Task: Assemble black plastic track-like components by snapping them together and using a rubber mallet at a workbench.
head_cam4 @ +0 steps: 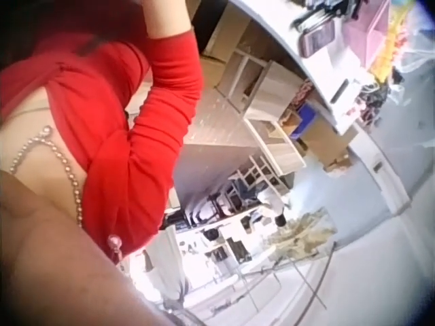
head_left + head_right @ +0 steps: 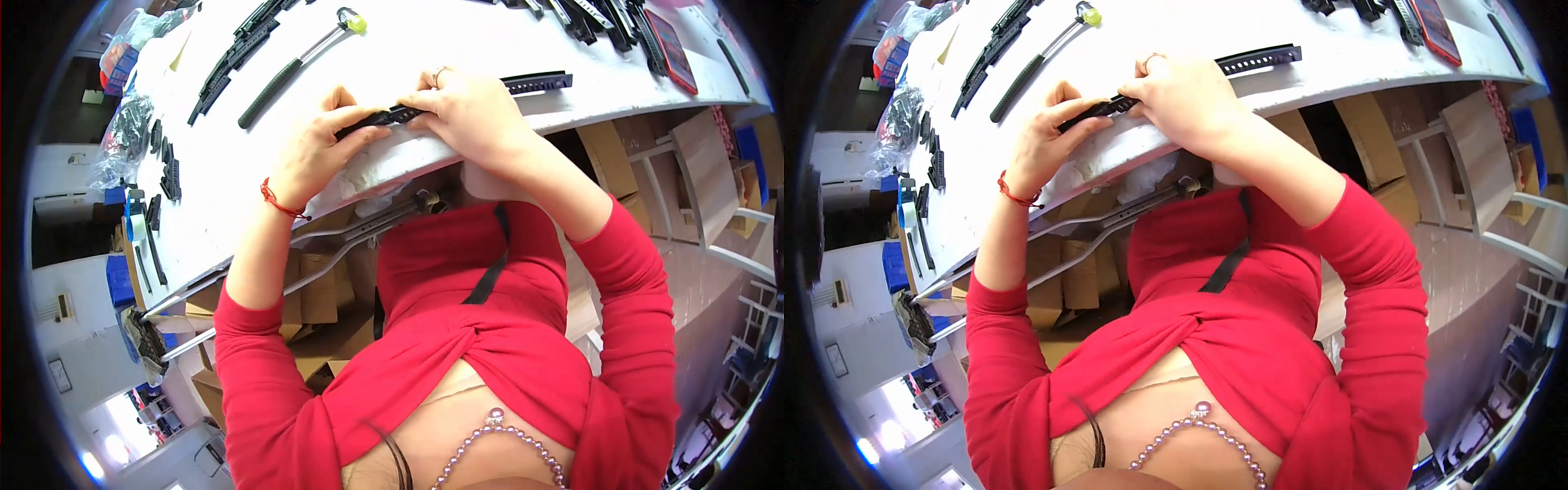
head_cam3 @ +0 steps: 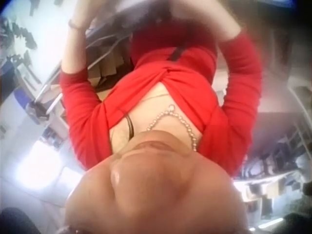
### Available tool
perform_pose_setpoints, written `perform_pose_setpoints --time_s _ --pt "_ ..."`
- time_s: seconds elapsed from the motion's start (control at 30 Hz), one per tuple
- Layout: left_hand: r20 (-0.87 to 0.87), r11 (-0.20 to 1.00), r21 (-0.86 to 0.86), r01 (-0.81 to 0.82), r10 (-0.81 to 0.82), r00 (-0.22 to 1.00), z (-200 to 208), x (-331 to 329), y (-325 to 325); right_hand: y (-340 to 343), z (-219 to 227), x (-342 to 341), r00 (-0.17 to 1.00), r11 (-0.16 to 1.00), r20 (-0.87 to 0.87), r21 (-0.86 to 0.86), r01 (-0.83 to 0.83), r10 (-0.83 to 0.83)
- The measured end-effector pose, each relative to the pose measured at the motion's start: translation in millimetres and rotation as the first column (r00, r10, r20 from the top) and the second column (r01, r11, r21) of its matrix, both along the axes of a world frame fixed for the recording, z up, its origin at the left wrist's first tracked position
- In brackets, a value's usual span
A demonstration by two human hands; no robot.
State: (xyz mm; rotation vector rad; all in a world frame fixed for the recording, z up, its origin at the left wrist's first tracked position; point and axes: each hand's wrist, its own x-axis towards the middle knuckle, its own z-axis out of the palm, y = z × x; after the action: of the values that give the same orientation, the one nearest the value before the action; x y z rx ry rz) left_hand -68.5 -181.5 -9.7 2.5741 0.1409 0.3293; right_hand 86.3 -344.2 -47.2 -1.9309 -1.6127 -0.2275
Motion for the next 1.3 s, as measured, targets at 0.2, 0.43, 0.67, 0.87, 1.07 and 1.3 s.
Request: perform_pose_setpoints --time_s 0.2,0.43,0.67,0.87,1.07,1.3 --pt "-0.104 0.987 -0.144 -0.067 0.052 0.993 8.7 7.4 6.6 8.0 9.7 4.3 0.997 0.999 -0.068 -0.037 -0.025 0.022" --pt "-0.185 0.987 -0.159 0.000 -0.029 0.982 14.4 11.8 13.0 8.1 21.2 -2.4 0.980 0.992 -0.198 -0.124 -0.034 0.009" --pt "-0.129 0.998 -0.062 0.025 -0.033 0.991 14.0 7.3 6.8 8.1 16.0 -4.7 0.968 0.995 -0.251 -0.097 -0.010 -0.015" --pt "-0.104 1.000 0.006 0.028 -0.028 0.994 12.2 7.4 7.3 10.1 16.8 -9.8 0.974 0.994 -0.218 -0.097 0.046 -0.066" --pt "-0.057 0.997 0.074 0.030 -0.026 0.998 6.7 9.6 7.1 15.9 7.6 -15.3 0.965 0.990 -0.223 -0.031 0.134 -0.138" --pt "0.195 0.851 0.437 -0.290 0.225 0.955 16.5 7.0 110.7 19.0 4.9 -18.4 0.977 0.991 -0.170 0.007 0.135 -0.132"
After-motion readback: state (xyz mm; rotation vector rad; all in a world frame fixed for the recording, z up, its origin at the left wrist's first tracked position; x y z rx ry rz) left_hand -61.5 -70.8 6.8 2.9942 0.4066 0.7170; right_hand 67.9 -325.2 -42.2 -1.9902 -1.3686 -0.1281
